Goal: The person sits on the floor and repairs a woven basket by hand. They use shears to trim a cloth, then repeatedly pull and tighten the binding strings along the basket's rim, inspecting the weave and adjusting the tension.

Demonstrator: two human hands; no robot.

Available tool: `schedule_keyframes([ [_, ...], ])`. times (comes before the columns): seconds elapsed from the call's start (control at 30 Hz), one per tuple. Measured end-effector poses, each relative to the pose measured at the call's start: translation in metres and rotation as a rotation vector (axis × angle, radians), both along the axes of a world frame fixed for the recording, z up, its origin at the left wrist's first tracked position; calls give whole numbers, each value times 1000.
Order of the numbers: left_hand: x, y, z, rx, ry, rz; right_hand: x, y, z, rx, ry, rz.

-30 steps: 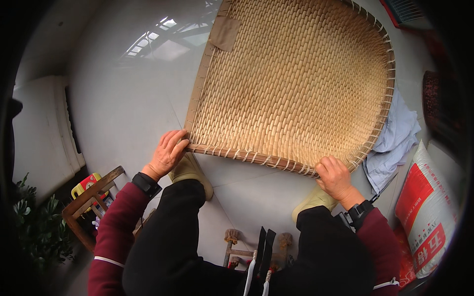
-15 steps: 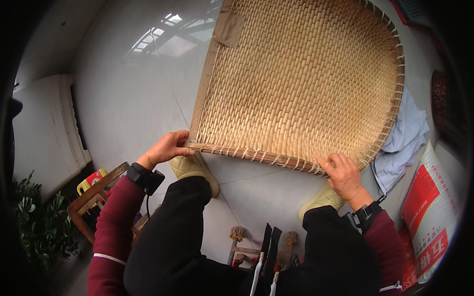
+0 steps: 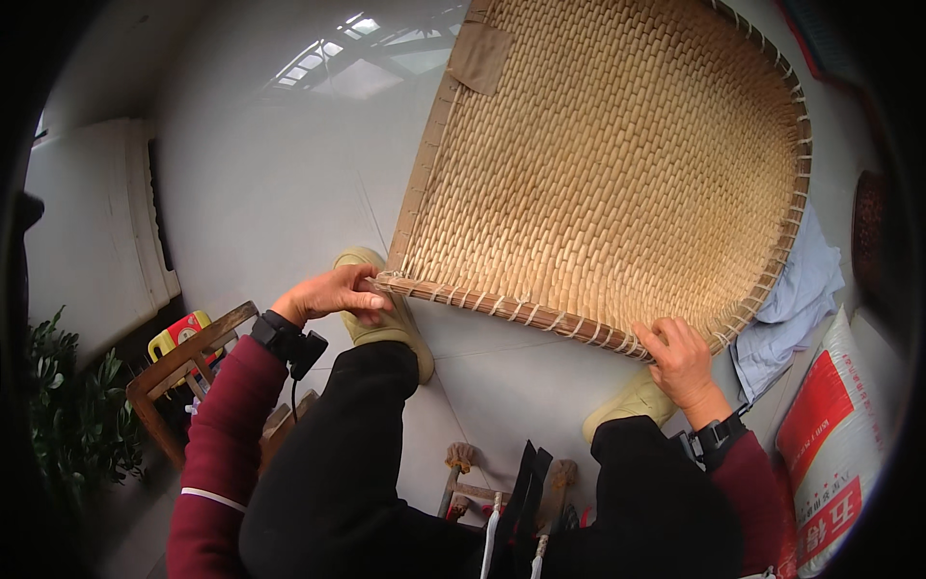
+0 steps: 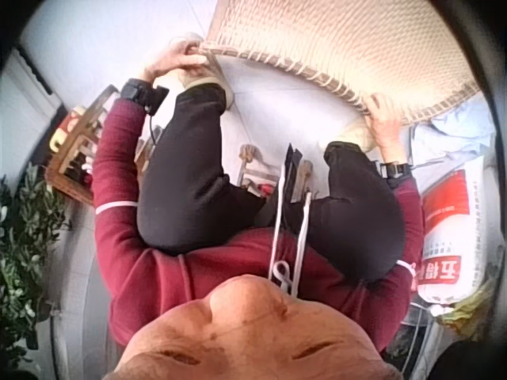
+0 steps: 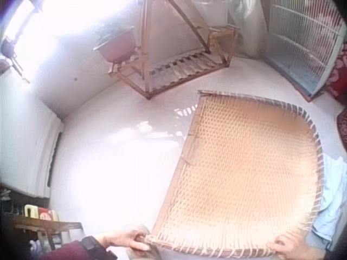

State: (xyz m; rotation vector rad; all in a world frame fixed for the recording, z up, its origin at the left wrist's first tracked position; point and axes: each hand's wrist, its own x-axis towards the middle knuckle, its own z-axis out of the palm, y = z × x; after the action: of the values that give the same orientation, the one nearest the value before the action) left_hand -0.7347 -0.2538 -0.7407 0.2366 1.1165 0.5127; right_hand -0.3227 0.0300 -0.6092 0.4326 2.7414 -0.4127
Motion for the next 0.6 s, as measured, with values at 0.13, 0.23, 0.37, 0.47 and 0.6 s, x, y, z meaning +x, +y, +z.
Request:
schedule_keyframes([
  [0.13, 0, -2, 5, -36, -225, 147, 1, 0, 6, 45, 13, -37],
  [0.23, 2, -7, 2, -95, -267, 336, -6, 0, 1, 2, 2, 0],
  [0.37, 2, -20, -5, -97, -281, 469, -13, -2, -4, -50, 13, 4],
  [0.47, 5, -24, -12, -135, -278, 519, -11, -4, -5, -71, 4, 8],
  [0.6, 12, -22, -19, -182, -234, 547, -7, -2, -9, -83, -3, 19],
])
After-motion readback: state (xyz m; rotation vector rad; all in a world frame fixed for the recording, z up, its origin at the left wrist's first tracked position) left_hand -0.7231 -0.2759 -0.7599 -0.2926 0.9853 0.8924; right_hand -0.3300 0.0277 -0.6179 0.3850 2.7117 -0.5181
